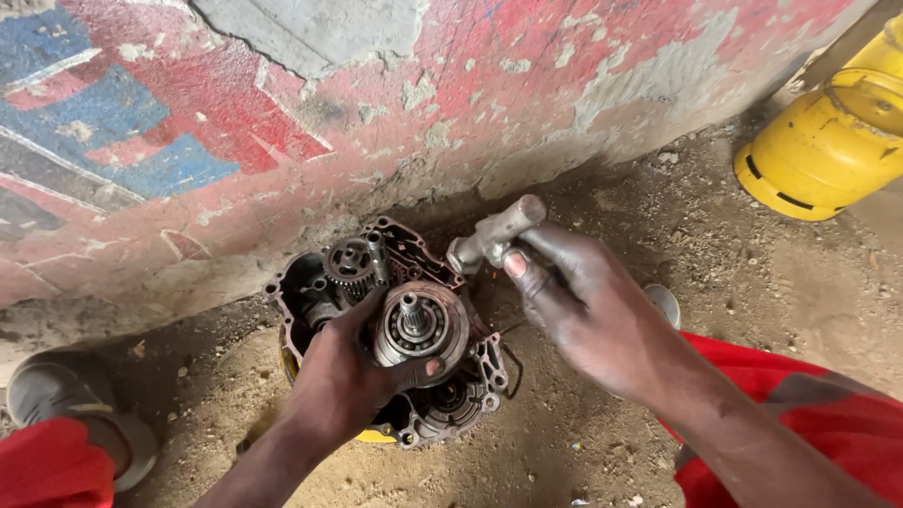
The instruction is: The person uses a hammer and a metal rod to tap a cylindrical engine component into place within an engine block. They repeatedly strike the rod to seat the part, then rotate the engine block to continue tapping from different angles.
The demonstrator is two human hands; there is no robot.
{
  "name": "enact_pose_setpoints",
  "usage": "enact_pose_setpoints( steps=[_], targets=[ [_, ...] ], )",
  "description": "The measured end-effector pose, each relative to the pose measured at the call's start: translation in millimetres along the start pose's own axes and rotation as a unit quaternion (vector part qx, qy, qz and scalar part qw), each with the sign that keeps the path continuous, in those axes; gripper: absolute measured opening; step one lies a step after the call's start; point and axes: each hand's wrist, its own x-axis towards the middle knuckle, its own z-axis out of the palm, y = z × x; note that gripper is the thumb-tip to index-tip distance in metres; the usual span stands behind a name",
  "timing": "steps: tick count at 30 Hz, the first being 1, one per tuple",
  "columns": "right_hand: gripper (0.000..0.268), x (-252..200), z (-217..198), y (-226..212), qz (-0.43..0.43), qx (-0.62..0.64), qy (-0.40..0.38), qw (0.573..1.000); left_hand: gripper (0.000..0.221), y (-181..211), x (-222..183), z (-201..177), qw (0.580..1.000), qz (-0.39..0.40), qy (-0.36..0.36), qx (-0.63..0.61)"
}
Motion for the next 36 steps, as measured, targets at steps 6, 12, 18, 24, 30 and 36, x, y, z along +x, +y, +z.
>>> enact_pose_setpoints(
  steps=[6,12,18,24,30,36],
  targets=[
    [0.031,-0.2,17.5,4.7,0.234,-0.102,-0.094,0.962,0.107,1.4,1.4,4.1,0.996,-0.049,0.046,0.059],
    [0.026,5.8,8.3,-5.2,-0.016,0.009,0.015,1.0,0.103,9.5,-5.9,4.7,0.99,-0.073,0.054,0.112],
    [0.022,4.7,17.3,6.0,0.305,-0.099,-0.112,0.941,0.093,24.5,-8.9,-0.6,0.98,-0.117,0.049,0.156],
    [0.035,10.1,18.5,20.7,0.285,-0.053,-0.004,0.957,0.091,11.0,3.7,-15.8,0.997,-0.008,-0.023,0.067],
    [0.025,25.7,43.7,45.9,0.285,-0.053,-0.046,0.956,0.093,0.6,17.3,-26.9,0.994,-0.027,-0.1,0.023],
    [0.056,40.2,50.0,27.0,0.332,-0.083,-0.152,0.927,0.086,-2.0,17.1,-41.4,0.996,0.0,-0.078,0.053]
  ],
)
